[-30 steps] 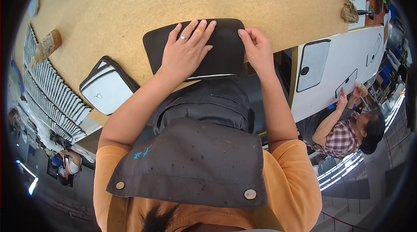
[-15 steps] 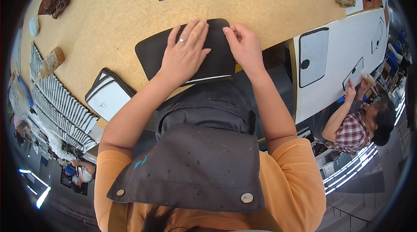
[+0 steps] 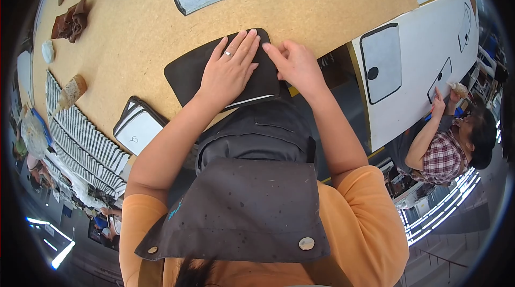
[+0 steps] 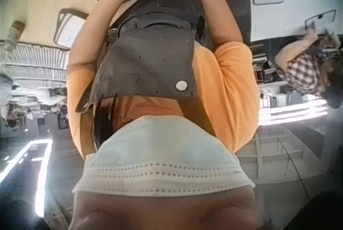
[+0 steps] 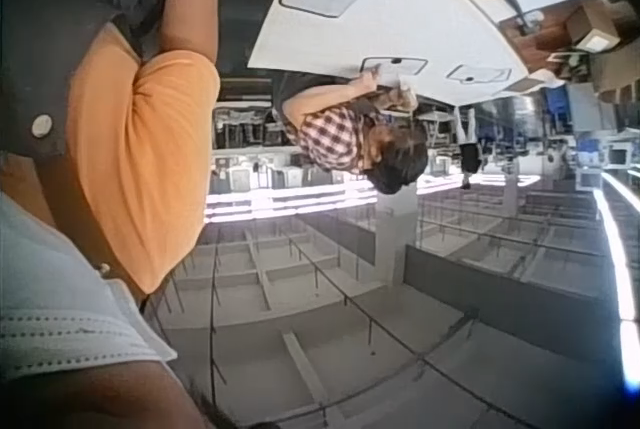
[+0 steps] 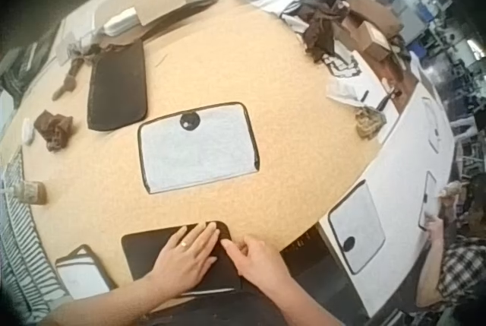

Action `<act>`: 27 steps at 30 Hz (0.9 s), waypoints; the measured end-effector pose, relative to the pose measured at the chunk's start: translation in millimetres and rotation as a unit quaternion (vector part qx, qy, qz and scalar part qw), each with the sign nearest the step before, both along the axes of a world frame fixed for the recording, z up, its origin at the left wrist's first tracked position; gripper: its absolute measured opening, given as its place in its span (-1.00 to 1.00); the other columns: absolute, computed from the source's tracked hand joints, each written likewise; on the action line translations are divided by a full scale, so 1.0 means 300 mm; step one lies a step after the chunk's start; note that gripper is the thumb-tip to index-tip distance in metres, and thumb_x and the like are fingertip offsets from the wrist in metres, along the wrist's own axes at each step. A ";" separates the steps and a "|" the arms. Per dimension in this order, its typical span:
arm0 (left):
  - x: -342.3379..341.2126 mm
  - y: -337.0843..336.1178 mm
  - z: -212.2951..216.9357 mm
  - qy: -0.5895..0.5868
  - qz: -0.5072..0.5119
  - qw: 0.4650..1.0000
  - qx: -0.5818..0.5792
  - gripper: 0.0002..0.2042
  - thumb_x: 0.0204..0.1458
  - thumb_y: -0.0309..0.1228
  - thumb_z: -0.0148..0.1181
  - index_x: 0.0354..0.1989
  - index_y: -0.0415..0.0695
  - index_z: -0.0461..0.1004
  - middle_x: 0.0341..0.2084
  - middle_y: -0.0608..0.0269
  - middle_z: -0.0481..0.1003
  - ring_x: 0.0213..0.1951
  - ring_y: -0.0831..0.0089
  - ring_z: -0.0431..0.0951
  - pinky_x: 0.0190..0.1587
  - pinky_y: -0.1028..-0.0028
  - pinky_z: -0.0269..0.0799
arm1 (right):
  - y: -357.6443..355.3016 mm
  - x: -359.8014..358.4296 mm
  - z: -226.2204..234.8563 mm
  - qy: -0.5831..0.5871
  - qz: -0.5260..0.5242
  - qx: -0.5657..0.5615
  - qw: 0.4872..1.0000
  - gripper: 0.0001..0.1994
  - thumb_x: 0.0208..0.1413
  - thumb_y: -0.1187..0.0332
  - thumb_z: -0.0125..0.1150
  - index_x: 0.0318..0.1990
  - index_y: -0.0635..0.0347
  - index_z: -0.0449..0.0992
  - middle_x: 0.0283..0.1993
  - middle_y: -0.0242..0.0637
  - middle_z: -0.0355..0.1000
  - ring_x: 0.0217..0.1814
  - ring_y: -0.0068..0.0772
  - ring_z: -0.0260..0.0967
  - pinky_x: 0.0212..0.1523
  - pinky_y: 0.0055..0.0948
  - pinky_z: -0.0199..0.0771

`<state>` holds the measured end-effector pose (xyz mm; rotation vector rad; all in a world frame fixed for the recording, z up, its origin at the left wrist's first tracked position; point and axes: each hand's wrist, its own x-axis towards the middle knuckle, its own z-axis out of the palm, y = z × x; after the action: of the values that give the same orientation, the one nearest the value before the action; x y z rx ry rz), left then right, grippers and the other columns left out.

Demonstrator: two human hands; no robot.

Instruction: The person is assembling leather components by inserting linings into leather sleeves.

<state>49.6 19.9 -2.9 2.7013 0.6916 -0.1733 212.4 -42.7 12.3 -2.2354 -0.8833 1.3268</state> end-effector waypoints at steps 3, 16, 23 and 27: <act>0.006 0.000 0.002 0.000 0.002 1.000 -0.007 -0.49 0.07 -0.20 -0.01 0.20 -0.09 0.17 0.21 0.31 0.15 0.24 0.43 0.12 0.23 0.32 0.02 | -0.057 0.009 0.032 0.135 -0.018 -0.096 0.986 -0.65 0.03 0.17 0.15 -0.58 0.33 0.42 -0.64 -0.14 0.36 -0.57 -0.33 0.38 -0.52 -0.37 0.30; 0.031 0.004 0.006 -0.012 0.031 0.999 0.002 -0.52 0.07 -0.30 0.00 0.20 -0.04 0.18 0.16 0.30 0.21 0.20 0.35 0.18 0.17 0.27 0.10 | -0.149 -0.081 0.023 0.210 -0.177 0.002 0.962 -0.75 0.17 0.26 0.00 -0.29 0.35 0.36 -0.66 -0.31 0.30 -0.65 -0.57 0.27 -0.63 -0.54 0.29; 0.029 0.002 0.017 0.003 0.014 1.000 0.001 -0.53 0.09 -0.30 -0.02 0.20 -0.05 0.18 0.16 0.31 0.21 0.20 0.36 0.17 0.18 0.30 0.08 | -0.177 -0.096 -0.034 0.140 -0.168 0.074 0.973 -0.76 0.13 0.30 0.05 -0.42 0.33 0.40 -0.69 -0.28 0.27 -0.70 -0.61 0.10 -0.63 -0.51 0.12; 0.027 0.006 0.025 0.008 0.007 1.000 0.010 -0.54 0.08 -0.30 -0.01 0.20 0.00 0.19 0.15 0.29 0.21 0.19 0.35 0.18 0.17 0.30 0.09 | -0.176 -0.097 -0.042 0.135 -0.161 0.083 0.974 -0.78 0.12 0.32 0.06 -0.43 0.32 0.41 -0.71 -0.27 0.26 -0.71 -0.61 0.13 -0.64 -0.51 0.12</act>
<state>57.8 21.7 4.5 2.7159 0.7217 -0.1863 183.2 -95.6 -0.2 -1.9132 -0.4903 1.3074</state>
